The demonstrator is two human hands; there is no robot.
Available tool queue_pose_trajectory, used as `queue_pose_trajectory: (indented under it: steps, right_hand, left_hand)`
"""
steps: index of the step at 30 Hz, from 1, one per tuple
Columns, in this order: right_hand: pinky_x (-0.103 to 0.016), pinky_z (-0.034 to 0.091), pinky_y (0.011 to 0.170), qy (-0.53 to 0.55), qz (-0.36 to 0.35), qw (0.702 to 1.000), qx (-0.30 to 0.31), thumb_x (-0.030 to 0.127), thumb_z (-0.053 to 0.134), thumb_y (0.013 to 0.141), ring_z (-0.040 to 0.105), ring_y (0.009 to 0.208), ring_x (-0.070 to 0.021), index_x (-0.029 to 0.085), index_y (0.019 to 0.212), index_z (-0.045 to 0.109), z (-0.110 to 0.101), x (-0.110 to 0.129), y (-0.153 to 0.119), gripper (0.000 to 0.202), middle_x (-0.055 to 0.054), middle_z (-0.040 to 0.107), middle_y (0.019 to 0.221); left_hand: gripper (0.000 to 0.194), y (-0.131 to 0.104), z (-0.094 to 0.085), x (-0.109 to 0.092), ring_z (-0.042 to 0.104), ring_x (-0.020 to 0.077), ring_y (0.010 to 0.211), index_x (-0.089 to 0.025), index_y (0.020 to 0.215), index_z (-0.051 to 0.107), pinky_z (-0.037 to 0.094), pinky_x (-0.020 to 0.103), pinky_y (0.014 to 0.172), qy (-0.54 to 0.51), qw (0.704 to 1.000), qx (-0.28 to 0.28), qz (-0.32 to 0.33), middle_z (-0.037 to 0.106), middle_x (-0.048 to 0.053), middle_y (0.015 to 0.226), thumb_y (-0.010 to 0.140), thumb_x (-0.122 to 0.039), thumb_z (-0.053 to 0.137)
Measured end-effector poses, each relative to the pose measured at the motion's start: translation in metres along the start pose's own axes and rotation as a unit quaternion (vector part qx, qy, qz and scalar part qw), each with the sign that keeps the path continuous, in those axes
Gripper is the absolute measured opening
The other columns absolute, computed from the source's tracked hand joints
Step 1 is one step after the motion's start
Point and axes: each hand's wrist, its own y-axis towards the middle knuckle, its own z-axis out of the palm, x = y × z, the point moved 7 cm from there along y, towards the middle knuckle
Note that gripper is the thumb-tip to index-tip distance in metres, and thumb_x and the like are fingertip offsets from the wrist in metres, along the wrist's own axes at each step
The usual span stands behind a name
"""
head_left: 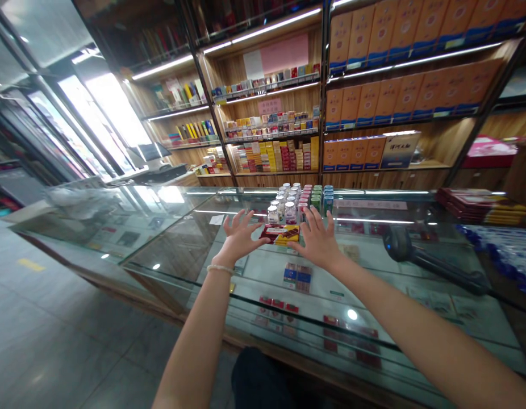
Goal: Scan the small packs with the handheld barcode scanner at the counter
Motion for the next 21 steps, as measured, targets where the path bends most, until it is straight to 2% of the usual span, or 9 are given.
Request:
queue_pose_trajectory:
  steps: [3,5,11,21]
  right_hand:
    - [-0.065,0.006,0.126,-0.009,-0.002,1.000,0.006,0.063,0.050,0.099,0.031,0.153,-0.0375,0.015,0.112,0.075,-0.002,0.001,0.000,0.056,-0.024,0.046,0.161]
    - [-0.063,0.006,0.126,-0.017,-0.010,1.000,0.011,0.059,0.052,0.100,0.032,0.153,-0.0367,0.015,0.110,0.076,0.000,0.003,0.000,0.052,-0.023,0.048,0.160]
    - [-0.059,0.003,0.128,-0.038,-0.041,0.998,-0.003,0.047,0.055,0.102,0.032,0.153,-0.0343,0.013,0.109,0.078,0.004,0.008,0.000,0.042,-0.020,0.049,0.160]
    - [-0.058,-0.002,0.129,-0.045,-0.055,0.997,0.005,0.047,0.061,0.099,0.030,0.154,-0.0335,0.014,0.111,0.077,0.009,0.009,0.000,0.039,-0.019,0.046,0.162]
  left_hand:
    - [0.030,-0.001,-0.005,-0.001,0.038,0.0388,0.151,-0.035,0.092,0.083,0.007,0.068,0.126,0.004,1.000,-0.025,0.009,0.061,0.005,0.152,0.077,-0.061,0.083]
    - [0.026,0.000,-0.006,-0.001,0.038,0.0388,0.151,-0.034,0.086,0.083,0.005,0.069,0.126,0.003,0.999,-0.032,0.014,0.062,0.005,0.150,0.077,-0.059,0.084]
    - [0.022,0.001,-0.004,0.002,0.038,0.0381,0.151,-0.033,0.083,0.083,0.000,0.067,0.127,0.008,1.000,-0.023,0.011,0.062,0.003,0.151,0.077,-0.055,0.086]
    - [0.019,0.001,0.000,0.005,0.036,0.0374,0.153,-0.035,0.086,0.084,-0.001,0.067,0.127,0.025,1.000,-0.011,0.013,0.060,0.001,0.154,0.081,-0.053,0.083]
